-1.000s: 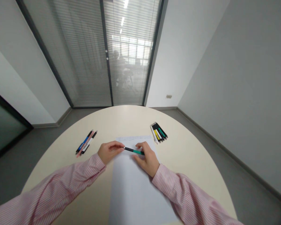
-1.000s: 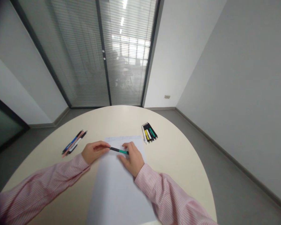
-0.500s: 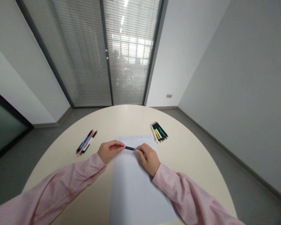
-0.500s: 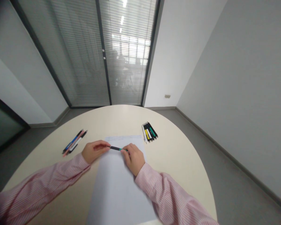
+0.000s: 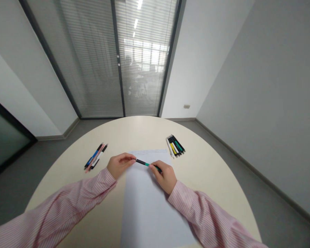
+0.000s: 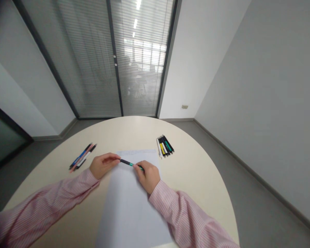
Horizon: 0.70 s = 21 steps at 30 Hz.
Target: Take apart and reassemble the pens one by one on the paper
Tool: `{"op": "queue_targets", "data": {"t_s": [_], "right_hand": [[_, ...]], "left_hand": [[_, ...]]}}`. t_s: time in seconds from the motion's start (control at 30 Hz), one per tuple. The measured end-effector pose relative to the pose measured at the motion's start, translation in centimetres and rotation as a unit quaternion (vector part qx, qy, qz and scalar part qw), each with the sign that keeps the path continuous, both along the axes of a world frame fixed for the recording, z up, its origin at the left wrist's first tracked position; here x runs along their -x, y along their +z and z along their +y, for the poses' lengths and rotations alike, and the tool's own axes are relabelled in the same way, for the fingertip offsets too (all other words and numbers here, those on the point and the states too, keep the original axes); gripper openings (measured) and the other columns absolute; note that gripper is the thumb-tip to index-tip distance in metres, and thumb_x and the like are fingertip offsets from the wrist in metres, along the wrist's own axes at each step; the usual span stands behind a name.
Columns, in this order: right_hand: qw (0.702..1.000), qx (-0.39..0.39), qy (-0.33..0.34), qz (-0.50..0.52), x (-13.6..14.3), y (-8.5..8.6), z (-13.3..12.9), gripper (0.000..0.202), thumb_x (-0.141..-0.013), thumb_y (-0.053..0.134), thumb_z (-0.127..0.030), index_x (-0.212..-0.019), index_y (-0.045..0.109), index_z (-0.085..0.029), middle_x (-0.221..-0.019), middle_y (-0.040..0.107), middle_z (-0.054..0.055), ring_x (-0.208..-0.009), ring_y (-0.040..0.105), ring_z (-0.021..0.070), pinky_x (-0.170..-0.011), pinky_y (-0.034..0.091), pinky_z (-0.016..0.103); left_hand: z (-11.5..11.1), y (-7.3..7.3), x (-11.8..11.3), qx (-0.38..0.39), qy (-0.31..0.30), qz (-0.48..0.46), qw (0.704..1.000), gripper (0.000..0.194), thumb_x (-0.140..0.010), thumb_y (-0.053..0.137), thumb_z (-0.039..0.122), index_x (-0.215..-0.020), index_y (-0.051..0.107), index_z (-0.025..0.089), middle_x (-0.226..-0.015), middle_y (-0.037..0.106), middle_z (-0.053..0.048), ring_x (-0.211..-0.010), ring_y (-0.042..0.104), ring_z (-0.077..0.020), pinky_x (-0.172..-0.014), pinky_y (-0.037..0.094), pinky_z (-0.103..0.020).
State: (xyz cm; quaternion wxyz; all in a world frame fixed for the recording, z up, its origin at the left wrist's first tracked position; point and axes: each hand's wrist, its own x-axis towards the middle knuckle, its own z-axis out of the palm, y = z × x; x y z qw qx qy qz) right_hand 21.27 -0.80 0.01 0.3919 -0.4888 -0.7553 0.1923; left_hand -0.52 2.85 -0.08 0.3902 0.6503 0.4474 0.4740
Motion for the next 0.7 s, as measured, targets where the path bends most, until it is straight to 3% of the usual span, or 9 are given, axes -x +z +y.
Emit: {"op": "queue_targets", "data": {"t_s": [0.1,0.23,0.37,0.43,0.5,0.57,0.7], "right_hand": [[0.989,0.05,-0.024,0.138,0.0,-0.1,0.4,0.023,-0.075,0.066,-0.036,-0.092,0.061,-0.021,-0.067,0.061,-0.001,-0.053,0.051,0.0116,-0.054,0.042,0.025],[0.932,0.132,0.0,0.338,0.0,0.7,1.6,0.024,-0.069,0.071,-0.039,-0.077,0.061,-0.019,-0.059,0.055,-0.002,-0.052,0.049,0.0121,-0.049,0.041,0.025],[0.878,0.125,0.071,0.456,0.1,3.4,2.9,0.024,-0.077,0.06,-0.044,-0.08,0.053,-0.022,-0.08,0.058,0.001,-0.068,0.055,0.0141,-0.061,0.046,0.029],[0.849,0.161,0.106,0.491,0.2,5.0,3.8,0.022,-0.082,0.052,-0.045,-0.084,0.048,-0.024,-0.072,0.053,-0.001,-0.062,0.052,0.0132,-0.059,0.045,0.029],[0.826,0.202,0.132,0.509,0.1,6.0,4.9,0.028,-0.085,0.043,-0.051,-0.079,0.046,-0.024,-0.057,0.039,-0.005,-0.05,0.043,0.0117,-0.054,0.043,0.027],[0.792,0.242,0.152,0.54,0.0,6.1,6.1,0.043,-0.084,0.034,-0.059,-0.062,0.04,-0.022,-0.049,0.026,-0.007,-0.042,0.03,0.0104,-0.045,0.037,0.025],[0.698,0.305,0.174,0.625,0.2,4.6,8.0,0.054,-0.081,0.03,-0.063,-0.046,0.02,-0.023,-0.041,0.013,-0.009,-0.037,0.008,0.0082,-0.035,0.02,0.022]], "left_hand": [[0.0,0.1,0.1,0.004,-0.006,0.009,1.0,0.025,-0.068,0.068,0.035,-0.081,0.068,0.014,-0.079,0.072,-0.007,-0.073,0.068,-0.0174,-0.072,0.056,-0.024],[-0.4,0.2,-0.1,-0.011,-0.033,0.01,0.999,0.022,-0.069,0.068,0.032,-0.08,0.066,0.013,-0.078,0.071,-0.007,-0.071,0.066,-0.0162,-0.07,0.055,-0.023],[-0.9,0.1,-0.3,-0.059,-0.086,0.071,0.992,0.017,-0.07,0.066,0.027,-0.081,0.065,0.014,-0.073,0.067,-0.004,-0.064,0.061,-0.0128,-0.064,0.051,-0.022],[-1.0,-0.2,-0.3,-0.098,-0.104,0.134,0.981,0.012,-0.071,0.064,0.026,-0.074,0.065,0.015,-0.063,0.062,-0.001,-0.056,0.055,-0.0104,-0.057,0.046,-0.02],[-1.1,-0.6,-0.1,-0.121,-0.132,0.18,0.967,0.012,-0.072,0.063,0.026,-0.067,0.063,0.015,-0.056,0.057,0.001,-0.05,0.048,-0.0087,-0.051,0.041,-0.019],[-1.1,-1.1,0.0,-0.134,-0.164,0.207,0.955,0.013,-0.073,0.062,0.027,-0.065,0.062,0.016,-0.054,0.054,0.002,-0.048,0.045,-0.0083,-0.05,0.037,-0.018],[-0.9,-1.7,0.2,-0.169,-0.198,0.245,0.934,0.014,-0.074,0.059,0.027,-0.064,0.06,0.017,-0.052,0.051,0.003,-0.052,0.045,-0.0093,-0.054,0.037,-0.02]]}}
